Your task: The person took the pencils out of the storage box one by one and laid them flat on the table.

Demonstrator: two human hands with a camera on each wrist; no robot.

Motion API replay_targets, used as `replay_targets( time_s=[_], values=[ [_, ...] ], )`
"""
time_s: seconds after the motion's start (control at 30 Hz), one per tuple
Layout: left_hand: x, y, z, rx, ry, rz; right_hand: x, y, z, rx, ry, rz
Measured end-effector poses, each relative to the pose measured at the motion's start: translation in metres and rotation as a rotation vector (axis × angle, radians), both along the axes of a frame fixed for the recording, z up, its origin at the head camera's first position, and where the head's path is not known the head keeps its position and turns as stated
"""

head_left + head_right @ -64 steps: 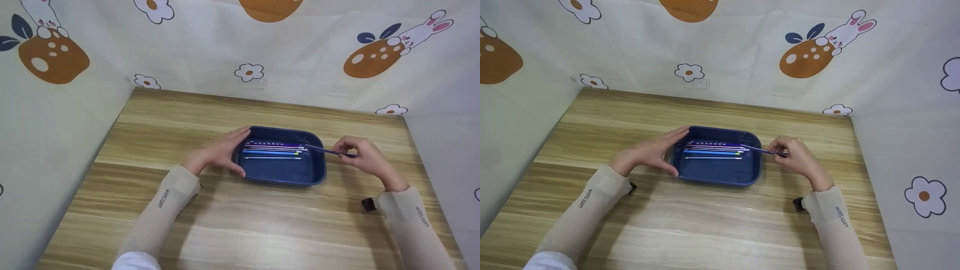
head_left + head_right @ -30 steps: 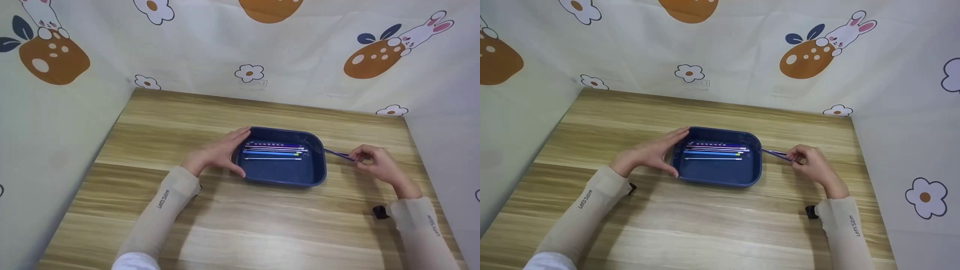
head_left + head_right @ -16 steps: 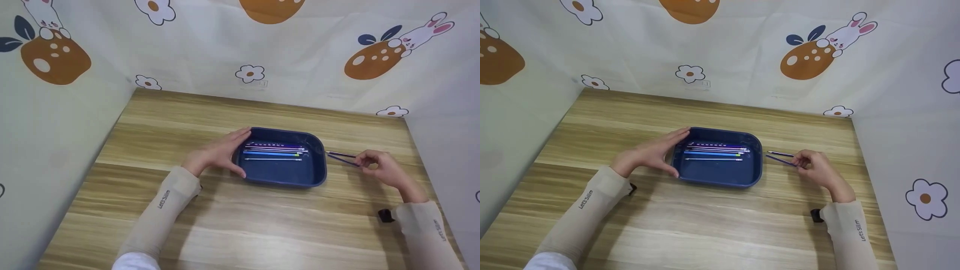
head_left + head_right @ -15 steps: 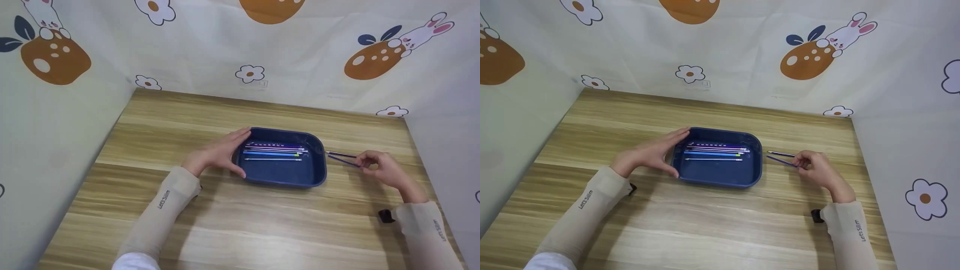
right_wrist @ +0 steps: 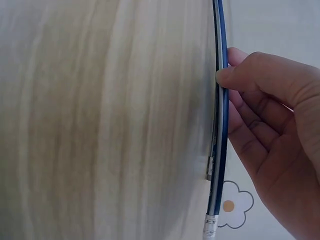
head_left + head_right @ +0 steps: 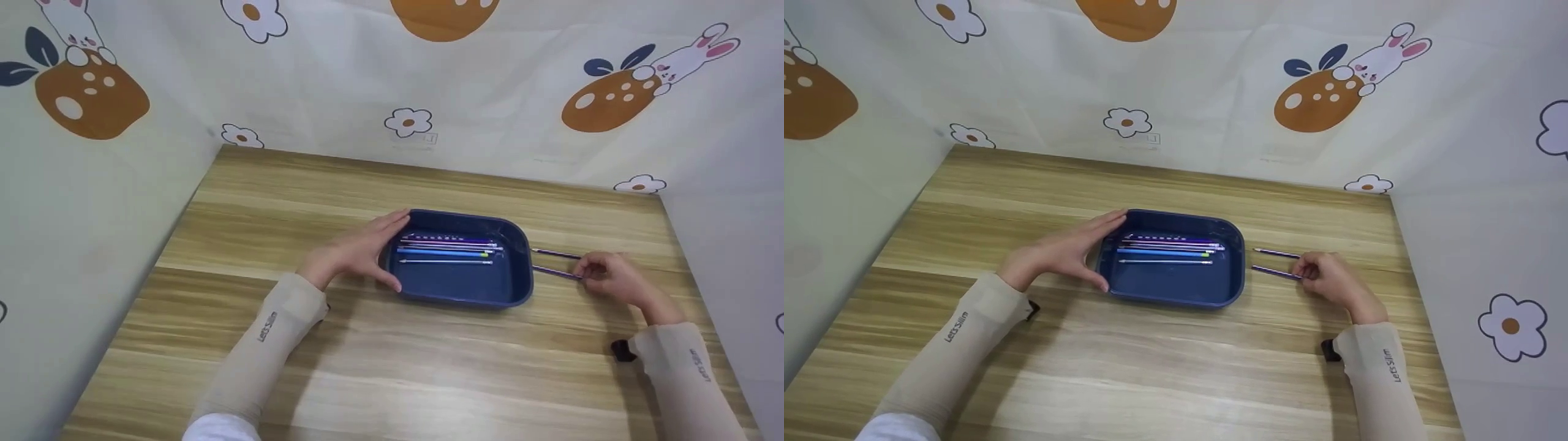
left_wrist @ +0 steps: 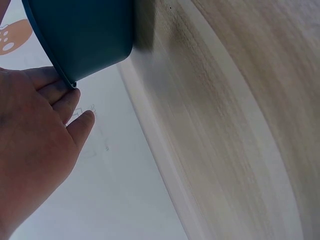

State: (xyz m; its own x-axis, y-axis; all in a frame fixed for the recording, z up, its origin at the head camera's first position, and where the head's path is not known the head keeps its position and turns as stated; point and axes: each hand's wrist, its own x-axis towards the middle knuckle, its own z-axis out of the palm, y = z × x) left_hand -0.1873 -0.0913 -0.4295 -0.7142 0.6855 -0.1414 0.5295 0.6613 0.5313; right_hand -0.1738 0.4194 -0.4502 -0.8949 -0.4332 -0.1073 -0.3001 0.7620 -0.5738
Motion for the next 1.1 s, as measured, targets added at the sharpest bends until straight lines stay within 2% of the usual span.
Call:
replay_targets(
  time_s=[0.2,0.33,0.47,0.63,0.7,1.1],
  values=[
    [0.001,0.000,0.001,0.000,-0.018,0.006,-0.008,-0.003,0.001,0.074,-0.048,-0.020],
    [0.000,0.000,0.002,-0.014,-0.034,0.013,-0.011,-0.005,0.003,0.111,-0.036,-0.022],
    [0.000,0.000,0.001,-0.022,-0.040,0.018,-0.014,-0.007,0.004,0.122,0.022,0.001],
    [0.000,0.000,0.000,-0.010,-0.011,0.002,-0.015,-0.007,0.001,0.109,0.147,0.052],
    [0.000,0.000,0.000,-0.003,0.000,-0.007,-0.016,-0.007,0.000,0.099,0.171,0.068],
    [0.001,0.000,0.002,-0.014,-0.003,-0.009,-0.015,-0.014,0.012,0.080,0.138,0.007]
  ],
)
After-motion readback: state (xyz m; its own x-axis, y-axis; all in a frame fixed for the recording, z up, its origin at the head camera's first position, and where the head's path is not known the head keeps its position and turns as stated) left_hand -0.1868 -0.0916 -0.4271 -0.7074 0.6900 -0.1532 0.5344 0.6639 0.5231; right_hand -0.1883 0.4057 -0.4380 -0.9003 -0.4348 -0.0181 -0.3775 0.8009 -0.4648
